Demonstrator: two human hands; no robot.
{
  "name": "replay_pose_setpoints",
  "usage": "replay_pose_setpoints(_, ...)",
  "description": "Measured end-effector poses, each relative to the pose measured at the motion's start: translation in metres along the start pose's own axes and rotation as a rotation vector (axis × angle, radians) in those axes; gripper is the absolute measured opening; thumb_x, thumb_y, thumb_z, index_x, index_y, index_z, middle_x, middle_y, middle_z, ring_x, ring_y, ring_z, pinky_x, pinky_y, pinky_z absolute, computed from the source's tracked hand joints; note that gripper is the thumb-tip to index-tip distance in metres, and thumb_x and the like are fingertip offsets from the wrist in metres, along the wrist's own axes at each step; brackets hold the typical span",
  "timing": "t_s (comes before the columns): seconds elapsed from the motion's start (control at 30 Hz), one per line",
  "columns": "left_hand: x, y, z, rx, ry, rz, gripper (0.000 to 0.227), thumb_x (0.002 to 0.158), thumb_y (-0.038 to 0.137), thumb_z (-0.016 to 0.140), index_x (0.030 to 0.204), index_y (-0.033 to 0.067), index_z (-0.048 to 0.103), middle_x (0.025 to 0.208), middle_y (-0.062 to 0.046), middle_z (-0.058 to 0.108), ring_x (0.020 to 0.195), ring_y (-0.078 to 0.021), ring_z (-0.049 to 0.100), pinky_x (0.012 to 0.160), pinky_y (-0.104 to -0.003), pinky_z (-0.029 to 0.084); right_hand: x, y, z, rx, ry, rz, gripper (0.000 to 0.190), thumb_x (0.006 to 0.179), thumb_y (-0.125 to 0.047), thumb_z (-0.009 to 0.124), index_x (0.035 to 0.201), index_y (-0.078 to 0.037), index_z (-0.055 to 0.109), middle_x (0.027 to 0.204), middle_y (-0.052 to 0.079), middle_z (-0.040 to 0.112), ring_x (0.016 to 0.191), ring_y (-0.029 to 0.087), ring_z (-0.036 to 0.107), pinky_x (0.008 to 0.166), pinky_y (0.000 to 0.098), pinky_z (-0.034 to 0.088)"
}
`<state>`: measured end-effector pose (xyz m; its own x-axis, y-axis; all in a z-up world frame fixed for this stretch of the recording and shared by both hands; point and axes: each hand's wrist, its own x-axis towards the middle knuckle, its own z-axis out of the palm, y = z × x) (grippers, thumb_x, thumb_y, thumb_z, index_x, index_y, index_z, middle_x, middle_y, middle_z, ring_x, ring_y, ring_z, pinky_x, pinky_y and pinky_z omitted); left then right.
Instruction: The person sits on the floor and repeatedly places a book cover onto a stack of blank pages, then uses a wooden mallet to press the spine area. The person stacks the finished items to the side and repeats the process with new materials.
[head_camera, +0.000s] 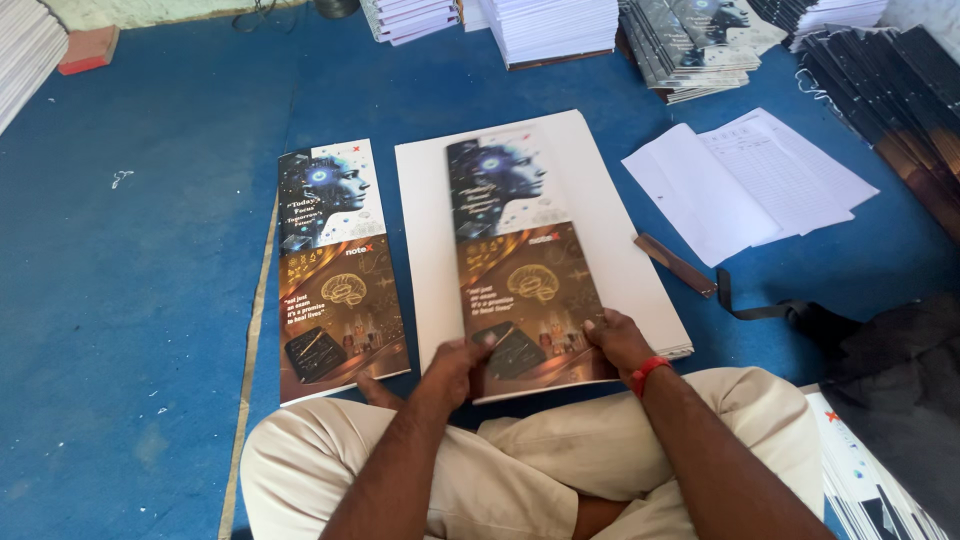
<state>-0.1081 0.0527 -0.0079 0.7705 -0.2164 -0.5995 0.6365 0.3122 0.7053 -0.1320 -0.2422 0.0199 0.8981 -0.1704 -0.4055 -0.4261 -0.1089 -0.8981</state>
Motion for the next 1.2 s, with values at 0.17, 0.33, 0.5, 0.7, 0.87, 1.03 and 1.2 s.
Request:
replay_pose_setpoints(0.17, -0.006, -0.004, 0.001, 0.119, 0.101, -0.135, 0.023, 0.098, 0.020, 0.068, 0.100, -0.0020, 0.065, 0.090, -0.011, 0.069, 0.077, -0.0260, 0.071, 0.063, -0.046, 0.068, 0.006, 0.003, 0.006, 0.011, 0.079, -0.062, 0.025, 0.096, -0.013, 0.065, 0.115, 0.003, 0.069, 0.094, 0.010, 0.073, 0.081, 0.018, 0.064, 0.074, 0.0338, 0.053)
replay_pose_setpoints(0.33, -0.009, -0.007, 0.003, 0.105, 0.088, -0.045, 0.026, 0.098, 0.022, 0.068, 0.099, -0.0030, 0.064, 0.087, -0.010, 0.068, 0.072, -0.0243, 0.070, 0.056, -0.041, 0.068, 0.008, 0.002, 0.007, -0.142, 0.153, -0.010, 0.028, 0.098, -0.014, 0.064, 0.121, 0.000, 0.068, 0.104, 0.014, 0.076, 0.093, 0.021, 0.070, 0.084, 0.0332, 0.054)
replay_pose_setpoints(0.5, -0.027, 0.004, 0.007, 0.250, 0.107, -0.202, 0.039, 0.100, 0.033, 0.063, 0.100, -0.0052, 0.065, 0.079, -0.020, 0.073, 0.064, -0.0272, 0.073, 0.049, -0.033, 0.062, 0.005, -0.003, 0.005, -0.079, 0.203, -0.057, 0.029, 0.095, -0.012, 0.065, 0.122, 0.000, 0.067, 0.106, 0.015, 0.076, 0.094, 0.022, 0.070, 0.084, 0.0340, 0.054)
replay_pose_setpoints(0.7, -0.024, 0.000, 0.010, 0.253, 0.207, -0.053, 0.036, 0.101, 0.027, 0.066, 0.101, -0.0086, 0.065, 0.078, -0.019, 0.074, 0.054, -0.0232, 0.073, 0.039, -0.031, 0.055, 0.029, 0.030, 0.005, 0.116, 0.126, -0.012, 0.030, 0.096, -0.011, 0.064, 0.124, 0.001, 0.064, 0.100, 0.012, 0.072, 0.087, 0.021, 0.066, 0.079, 0.0341, 0.053)
replay_pose_setpoints(0.87, -0.035, 0.014, 0.017, 0.197, 0.202, 0.061, 0.046, 0.104, 0.036, 0.057, 0.102, -0.0089, 0.067, 0.070, -0.020, 0.074, 0.047, -0.0239, 0.068, 0.035, -0.031, 0.050, 0.041, 0.032, -0.001, 0.248, 0.094, 0.023, 0.045, 0.097, -0.009, 0.067, 0.140, -0.002, 0.057, 0.096, 0.009, 0.066, 0.077, 0.016, 0.058, 0.066, 0.0323, 0.050)
replay_pose_setpoints(1.03, -0.024, 0.009, 0.014, -0.061, 0.191, 0.114, 0.062, 0.107, 0.053, 0.039, 0.107, -0.0022, 0.066, 0.071, -0.019, 0.073, 0.048, -0.0240, 0.069, 0.037, -0.032, 0.051, 0.018, -0.021, 0.012, 0.315, 0.211, -0.013, 0.068, 0.091, 0.006, 0.060, 0.155, -0.015, 0.051, 0.098, 0.007, 0.068, 0.063, 0.015, 0.060, 0.045, 0.0338, 0.052)
replay_pose_setpoints(1.2, 0.015, -0.011, 0.000, -0.288, 0.401, -0.063, 0.060, 0.109, 0.050, 0.034, 0.103, -0.0003, 0.065, 0.072, -0.020, 0.073, 0.049, -0.0284, 0.068, 0.041, -0.037, 0.055, 0.006, -0.083, 0.055, 0.379, 0.105, -0.141, 0.060, 0.096, 0.005, 0.057, 0.153, -0.015, 0.055, 0.102, 0.005, 0.068, 0.064, 0.012, 0.063, 0.044, 0.0293, 0.053)
